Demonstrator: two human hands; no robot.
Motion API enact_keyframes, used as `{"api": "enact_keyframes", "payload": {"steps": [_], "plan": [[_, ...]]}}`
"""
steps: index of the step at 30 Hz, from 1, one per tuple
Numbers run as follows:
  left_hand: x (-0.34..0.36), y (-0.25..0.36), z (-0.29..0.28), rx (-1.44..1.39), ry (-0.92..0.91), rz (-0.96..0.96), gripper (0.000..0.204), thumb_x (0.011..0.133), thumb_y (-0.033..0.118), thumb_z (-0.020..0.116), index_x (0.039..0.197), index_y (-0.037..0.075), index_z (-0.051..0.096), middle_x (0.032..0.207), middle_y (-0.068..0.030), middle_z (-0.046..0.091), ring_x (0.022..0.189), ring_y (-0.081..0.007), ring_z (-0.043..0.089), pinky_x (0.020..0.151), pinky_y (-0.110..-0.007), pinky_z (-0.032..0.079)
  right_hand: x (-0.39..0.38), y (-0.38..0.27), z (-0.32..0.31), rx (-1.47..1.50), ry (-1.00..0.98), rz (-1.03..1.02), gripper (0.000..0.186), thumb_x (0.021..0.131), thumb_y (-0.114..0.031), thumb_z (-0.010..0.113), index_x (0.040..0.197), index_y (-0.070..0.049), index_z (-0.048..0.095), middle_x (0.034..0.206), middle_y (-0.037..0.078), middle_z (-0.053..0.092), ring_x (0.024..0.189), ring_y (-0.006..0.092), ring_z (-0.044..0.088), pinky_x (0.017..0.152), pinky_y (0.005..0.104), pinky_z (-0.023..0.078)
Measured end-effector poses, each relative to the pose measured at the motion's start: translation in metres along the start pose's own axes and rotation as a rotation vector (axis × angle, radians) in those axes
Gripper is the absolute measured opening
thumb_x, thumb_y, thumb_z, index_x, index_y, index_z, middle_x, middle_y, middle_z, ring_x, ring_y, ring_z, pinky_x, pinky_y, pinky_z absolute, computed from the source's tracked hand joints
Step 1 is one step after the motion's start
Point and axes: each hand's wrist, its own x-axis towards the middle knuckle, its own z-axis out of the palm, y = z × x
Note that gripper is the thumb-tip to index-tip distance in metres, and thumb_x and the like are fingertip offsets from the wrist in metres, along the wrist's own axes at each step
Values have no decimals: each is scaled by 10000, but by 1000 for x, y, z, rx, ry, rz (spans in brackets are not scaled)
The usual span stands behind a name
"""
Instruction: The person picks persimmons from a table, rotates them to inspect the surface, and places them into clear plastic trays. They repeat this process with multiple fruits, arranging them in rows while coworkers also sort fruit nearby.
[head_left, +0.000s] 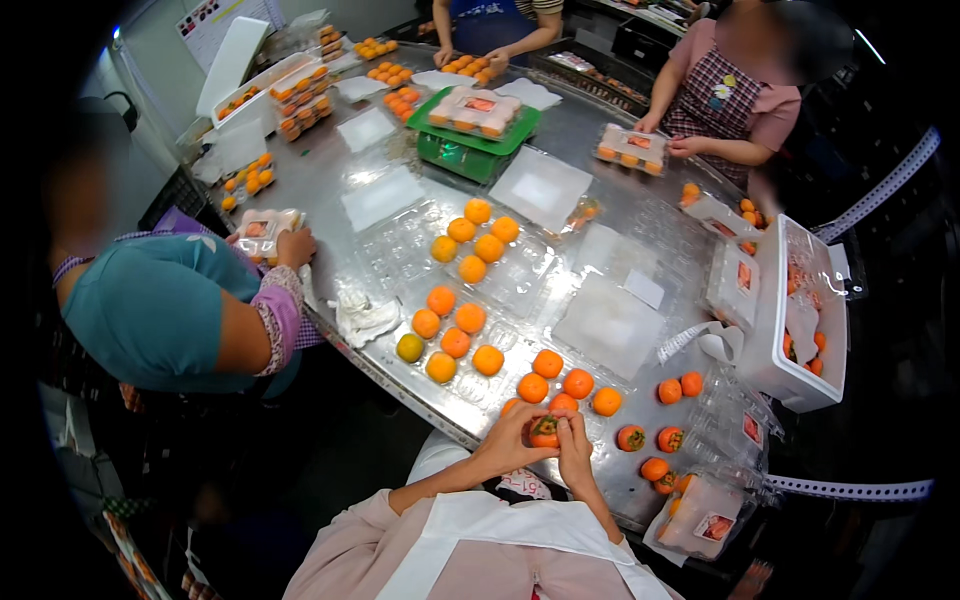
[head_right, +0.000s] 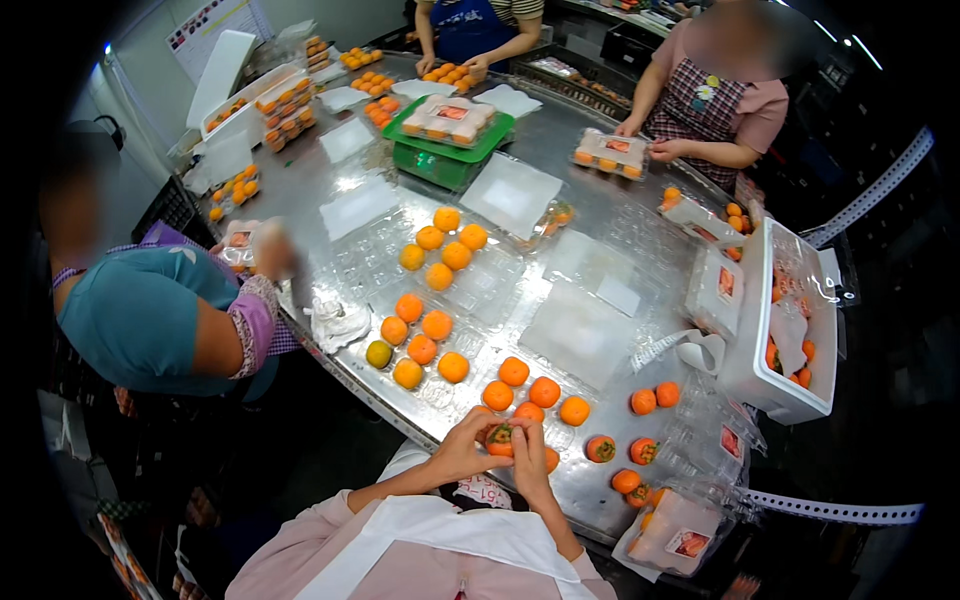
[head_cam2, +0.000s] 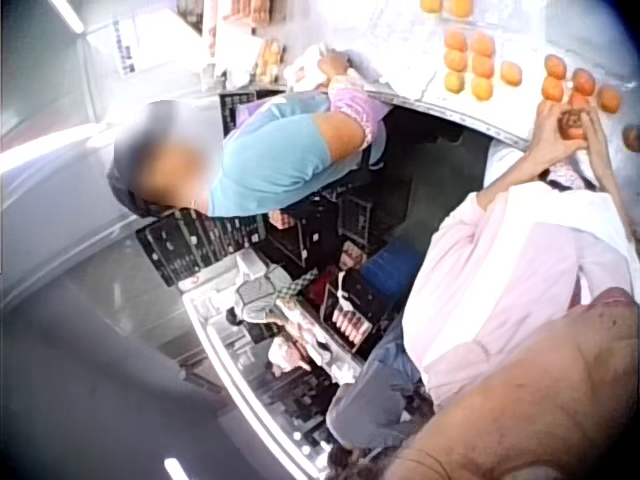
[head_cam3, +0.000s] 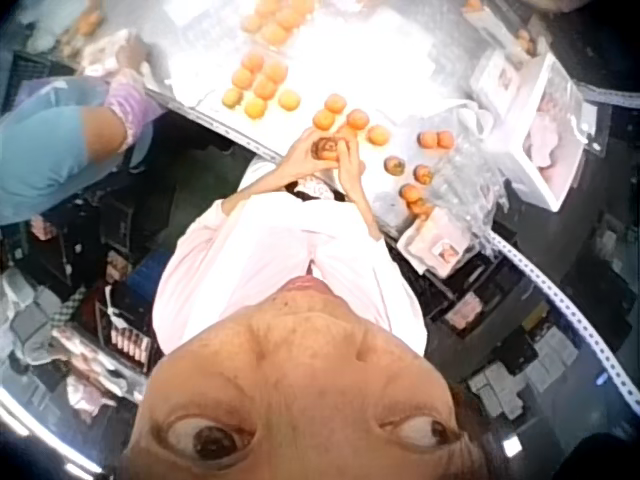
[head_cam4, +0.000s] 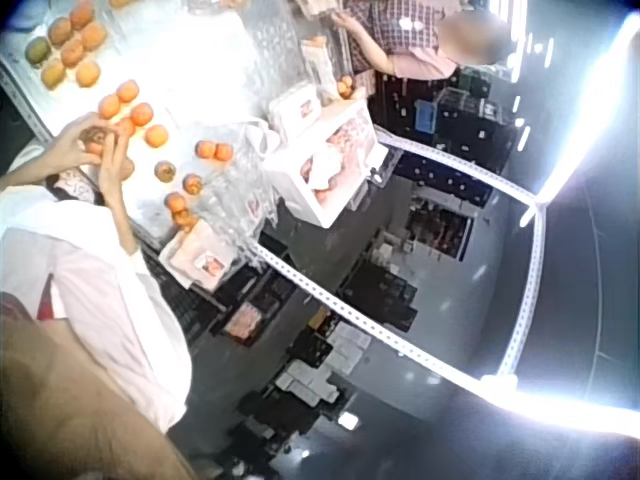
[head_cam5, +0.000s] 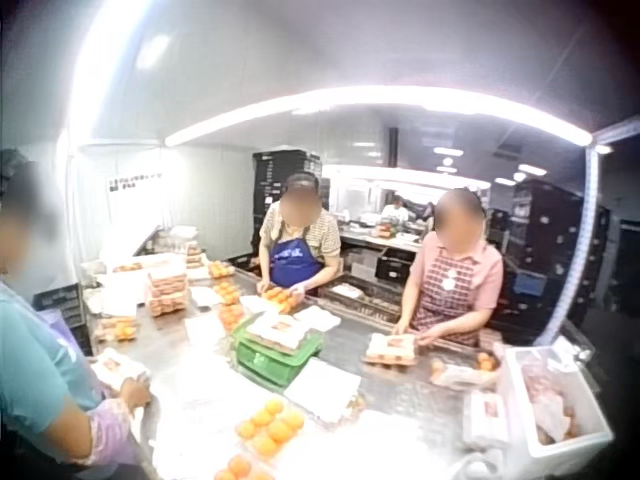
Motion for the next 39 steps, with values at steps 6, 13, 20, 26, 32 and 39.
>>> {"api": "enact_keyframes", "payload": {"steps": [6, 13, 20, 26, 32, 39], "plan": [[0, 4, 1, -22, -4, 63, 601, 651, 137, 823, 1169, 54, 529, 1090, -100, 490, 966, -193, 556, 791, -283, 489, 6, 18, -6, 166, 4, 9, 216, 1001, -192, 331, 1055, -42, 476, 1013, 60, 491, 959, 127, 481, 869, 258, 386], [0, 4, 1, -105, 58, 76, 629, 682, 105, 793, 1246, 86, 515, 1143, -97, 487, 1037, -206, 544, 815, -306, 493, 3, 17, -7, 612, -100, 93, 308, 956, -207, 422, 1209, -32, 433, 1190, 78, 474, 1125, 163, 465, 973, 296, 360], [-5, 4, 0, -11, 87, 80, 633, 674, 107, 795, 1242, 90, 517, 1169, -102, 473, 1031, -209, 544, 805, -302, 488, 3, 22, -6, 503, -122, 37, 394, 880, -121, 464, 1255, -19, 400, 1240, 107, 446, 1172, 192, 448, 1000, 322, 354], [-4, 11, 0, 11, 89, 141, 651, 649, 83, 795, 1237, 83, 517, 1160, -106, 473, 1030, -214, 536, 815, -296, 475, 1, 14, -1, 557, -44, 70, 267, 907, -93, 411, 1166, -33, 437, 1170, 92, 453, 1107, 158, 465, 963, 294, 377], [-2, 7, 1, -15, 18, 195, 612, 658, 18, 746, 1224, 64, 517, 1176, -108, 481, 1106, -246, 483, 908, -314, 425, 2, 24, -3, 587, 17, 67, 217, 956, -133, 438, 1133, -18, 484, 1084, 56, 520, 1031, 123, 504, 913, 265, 406], [-6, 13, 2, -56, 54, -59, 727, 622, 71, 829, 1225, 43, 425, 1185, -82, 443, 1024, -177, 535, 827, -304, 525, -5, 12, 5, 432, 109, -153, 256, 889, -43, 566, 1116, -24, 448, 1093, 73, 486, 1089, 145, 473, 926, 281, 392]]}}
